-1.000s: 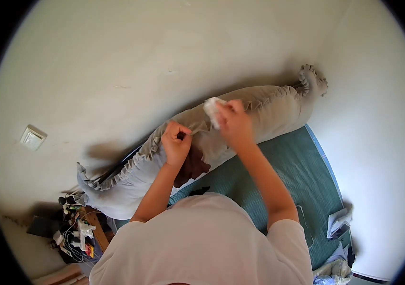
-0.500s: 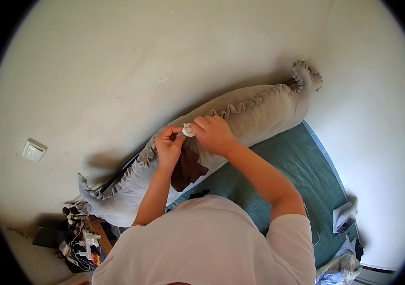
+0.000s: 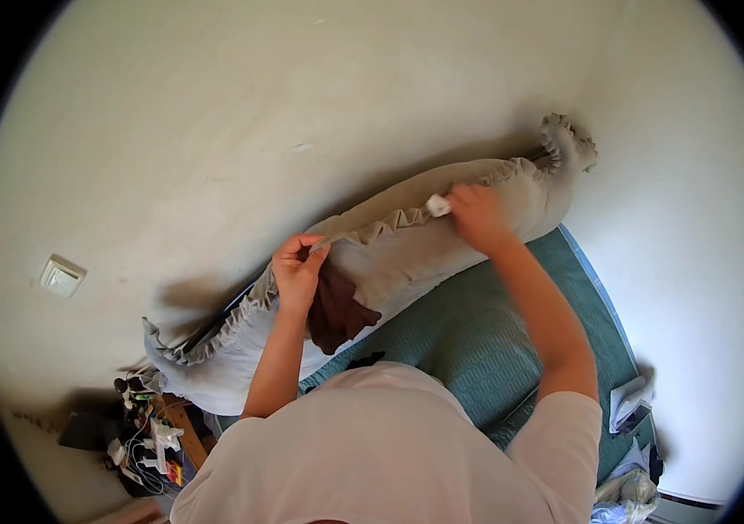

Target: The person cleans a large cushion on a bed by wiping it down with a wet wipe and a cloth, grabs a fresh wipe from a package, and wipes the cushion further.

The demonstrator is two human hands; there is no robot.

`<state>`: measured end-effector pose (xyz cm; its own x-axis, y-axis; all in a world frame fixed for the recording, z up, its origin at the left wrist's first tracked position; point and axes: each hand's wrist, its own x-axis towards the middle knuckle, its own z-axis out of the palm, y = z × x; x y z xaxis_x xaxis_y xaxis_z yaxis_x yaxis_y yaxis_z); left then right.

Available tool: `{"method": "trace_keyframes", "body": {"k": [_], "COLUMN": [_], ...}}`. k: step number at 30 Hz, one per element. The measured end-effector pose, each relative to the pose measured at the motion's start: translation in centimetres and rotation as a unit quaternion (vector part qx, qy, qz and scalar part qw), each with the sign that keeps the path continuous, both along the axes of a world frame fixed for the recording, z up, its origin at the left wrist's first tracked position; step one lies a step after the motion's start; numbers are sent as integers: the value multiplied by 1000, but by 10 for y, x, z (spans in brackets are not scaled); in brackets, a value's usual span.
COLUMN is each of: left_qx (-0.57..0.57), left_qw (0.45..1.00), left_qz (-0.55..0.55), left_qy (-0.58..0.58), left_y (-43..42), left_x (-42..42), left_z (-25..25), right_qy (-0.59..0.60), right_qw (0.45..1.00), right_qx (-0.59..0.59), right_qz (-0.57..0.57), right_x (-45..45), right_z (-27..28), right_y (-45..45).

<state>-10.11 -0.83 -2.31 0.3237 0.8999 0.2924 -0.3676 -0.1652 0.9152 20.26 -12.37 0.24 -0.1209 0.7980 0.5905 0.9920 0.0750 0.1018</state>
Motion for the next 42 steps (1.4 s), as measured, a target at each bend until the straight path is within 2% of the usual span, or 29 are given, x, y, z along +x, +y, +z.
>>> {"method": "trace_keyframes", "body": {"k": [2,3,4,5,7,8,12,14,16,18,19,21,25,31,33,35,36,37,38,39,40,41,42], "left_qx": [107,107,229,341,340,337,370,393,402,272,242,220,212,191,179,165,228,289,292,310,326,327,353], "left_qw": [977,977,920,827,822,815,788,809,820,930,946,955,964,969,973,977,947,905,905,882,855,855,834], "left_qz": [7,4,88,171,135,100,97,72,97,48,42,41,58,54,34,19,52,83,81,108,134,132,104], "left_qy": [184,184,305,413,437,461,482,432,396,244,211,194,150,144,139,134,219,300,298,339,380,381,412], "left_y": [8,-3,-21,-36,-63,-72,-47,-29,-25,-17,-17,-15,-13,-11,-1,4,-1,-8,-20,-39,-53,-61,-67], "left_x": [-3,-3,-3,-1,8,14,53,57,51,45,45,45,46,45,42,39,35,33,33,34,40,51,65], "left_z": [-10,6,38,62,82,85,56,42,39,30,26,21,21,21,11,15,27,41,61,82,92,90,89], "right_qy": [-1,73,144,143,293,295,265,229,198,102,104,51,64,34,78,175,175,246,313,312,406,498,500], "right_qw": [1000,996,985,985,953,952,961,971,977,992,992,993,990,998,995,979,979,958,930,930,893,846,844], "right_qx": [11,32,57,61,56,56,39,21,2,-28,-26,54,61,14,66,79,78,114,153,154,147,139,139], "right_qz": [-24,-48,-70,-71,-53,-52,63,72,74,71,70,96,111,54,4,-65,-65,-92,-119,-121,-127,-132,-133], "right_x": [14,12,10,3,-28,-43,-93,-112,-115,-110,-106,-97,-82,-44,-7,20,23,27,28,20,4,-9,-14], "right_z": [3,15,27,35,41,43,44,32,18,13,12,15,12,10,-1,3,7,12,21,35,51,57,54], "right_y": [-11,-19,-23,-26,-31,-30,-15,-1,10,22,24,26,27,20,15,-6,-15,-24,-32,-39,-45,-46,-40]}}
